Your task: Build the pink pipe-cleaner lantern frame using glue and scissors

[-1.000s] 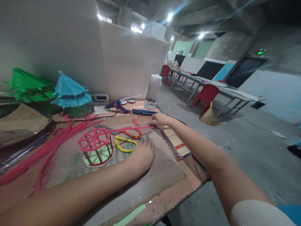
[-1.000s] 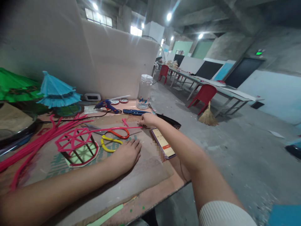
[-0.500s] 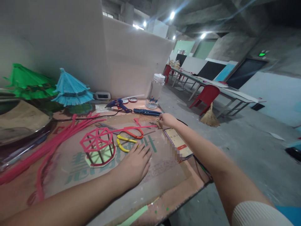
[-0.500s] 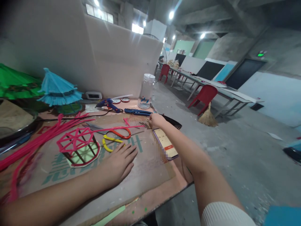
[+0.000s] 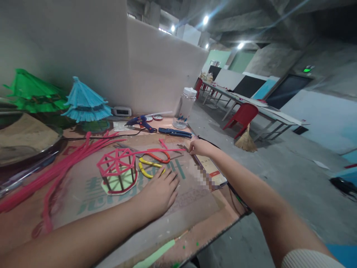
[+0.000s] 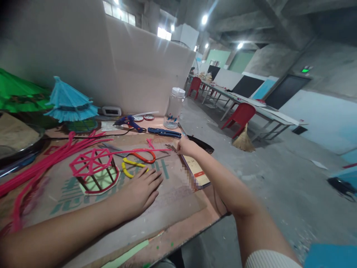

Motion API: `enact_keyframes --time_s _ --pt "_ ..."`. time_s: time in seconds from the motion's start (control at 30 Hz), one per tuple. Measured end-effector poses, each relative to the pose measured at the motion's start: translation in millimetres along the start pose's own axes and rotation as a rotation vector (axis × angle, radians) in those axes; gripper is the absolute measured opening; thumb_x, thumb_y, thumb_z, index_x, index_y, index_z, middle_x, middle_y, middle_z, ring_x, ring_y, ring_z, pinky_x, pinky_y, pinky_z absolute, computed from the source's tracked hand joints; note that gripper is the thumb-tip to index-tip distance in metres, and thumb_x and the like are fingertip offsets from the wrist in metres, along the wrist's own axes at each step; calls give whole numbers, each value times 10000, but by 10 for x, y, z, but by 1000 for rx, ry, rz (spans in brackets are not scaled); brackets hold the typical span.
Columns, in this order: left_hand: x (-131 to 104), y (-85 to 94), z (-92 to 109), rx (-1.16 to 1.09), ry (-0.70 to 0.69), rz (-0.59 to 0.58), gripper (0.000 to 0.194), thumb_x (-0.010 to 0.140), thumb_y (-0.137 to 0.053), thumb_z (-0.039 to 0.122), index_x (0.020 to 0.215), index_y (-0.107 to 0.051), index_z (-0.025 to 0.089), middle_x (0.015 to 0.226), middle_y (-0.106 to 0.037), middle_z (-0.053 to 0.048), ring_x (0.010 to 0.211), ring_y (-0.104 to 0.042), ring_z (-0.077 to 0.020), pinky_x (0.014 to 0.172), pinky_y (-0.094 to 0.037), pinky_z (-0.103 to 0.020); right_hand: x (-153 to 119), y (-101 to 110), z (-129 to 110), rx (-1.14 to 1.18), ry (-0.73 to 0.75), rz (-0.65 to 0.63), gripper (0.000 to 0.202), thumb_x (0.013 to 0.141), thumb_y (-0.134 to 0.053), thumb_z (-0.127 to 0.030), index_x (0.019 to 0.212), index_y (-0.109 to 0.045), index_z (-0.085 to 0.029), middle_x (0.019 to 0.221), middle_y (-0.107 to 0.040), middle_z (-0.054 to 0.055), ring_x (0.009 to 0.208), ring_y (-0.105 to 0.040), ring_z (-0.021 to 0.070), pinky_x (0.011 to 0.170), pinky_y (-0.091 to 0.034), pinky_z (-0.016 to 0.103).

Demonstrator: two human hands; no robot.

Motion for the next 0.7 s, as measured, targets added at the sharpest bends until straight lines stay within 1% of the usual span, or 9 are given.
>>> enact_keyframes --time_s 0.13,0.2,0.33,0.4,0.47,0.53,0.6,0.67,0.7 --pt "-3 0 0 -3 6 -4 418 1038 -481 330 1377 -636 143 1465 -637 -131 1366 -559 -330 1211 -292 -541 -39 -7 -61 18 14 12 340 1007 -642 -380 1291 -636 -193 1320 -644 101 1106 -668 237 935 -588 450" --pt "-3 6 3 -3 4 5 413 1037 -483 333 1375 -635 151 1460 -642 -127 1360 -563 -323 1209 -291 -537 -41 34 -100 39 23 39 317 1005 -645 -389 1245 -655 -182 1265 -670 90 1062 -679 225 914 -591 437" --pt "5 12 5 -6 7 0 409 1038 -488 333 1379 -630 157 1474 -630 -124 1368 -559 -319 1217 -282 -538 1 210 -202 91 5 181 228 990 -635 -359 1062 -727 -163 1055 -751 72 972 -703 221 818 -530 310" --pt "9 16 3 -8 15 -15 413 1040 -490 338 1381 -632 152 1474 -630 -129 1370 -560 -326 1218 -289 -547 2 334 -268 121 -10 266 209 981 -622 -326 1064 -739 -173 1050 -768 80 980 -704 225 763 -475 273" --pt "8 25 1 -9 20 -30 415 1041 -491 338 1380 -636 148 1469 -634 -132 1373 -562 -334 1212 -306 -557 -57 469 -331 152 -17 336 202 978 -608 -308 1078 -737 -188 1068 -770 81 970 -699 216 728 -437 264" --pt "4 37 2 -15 19 -42 414 1046 -484 332 1384 -635 148 1479 -625 -132 1385 -555 -338 1208 -321 -565 -206 594 -365 180 -19 392 202 983 -585 -313 1071 -731 -205 1042 -769 72 930 -692 206 699 -412 266" --pt "-1 48 5 -22 13 -56 418 1050 -476 327 1393 -630 146 1501 -606 -132 1399 -546 -338 1212 -325 -567 -447 666 -348 205 -23 438 230 990 -565 -350 1116 -706 -219 998 -763 61 881 -683 207 678 -404 274" --pt "-3 55 6 -24 11 -69 426 1052 -469 325 1404 -621 139 1519 -586 -137 1409 -539 -339 1221 -319 -568 -757 639 -270 228 -26 479 335 1005 -538 -428 1241 -640 -214 1000 -752 67 862 -680 215 682 -425 286" --pt "-2 58 7 -23 12 -71 429 1052 -467 324 1408 -618 137 1522 -583 -138 1408 -539 -339 1224 -317 -568 -923 574 -203 263 -37 493 411 984 -563 -459 1303 -600 -203 1036 -748 83 856 -686 229 683 -446 298"
Point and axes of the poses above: each hand's wrist, its own x-axis towards the middle knuckle, its own y-axis out of the back of the hand, z = x × y, the point moved 5 cm from there along x, towards the middle knuckle
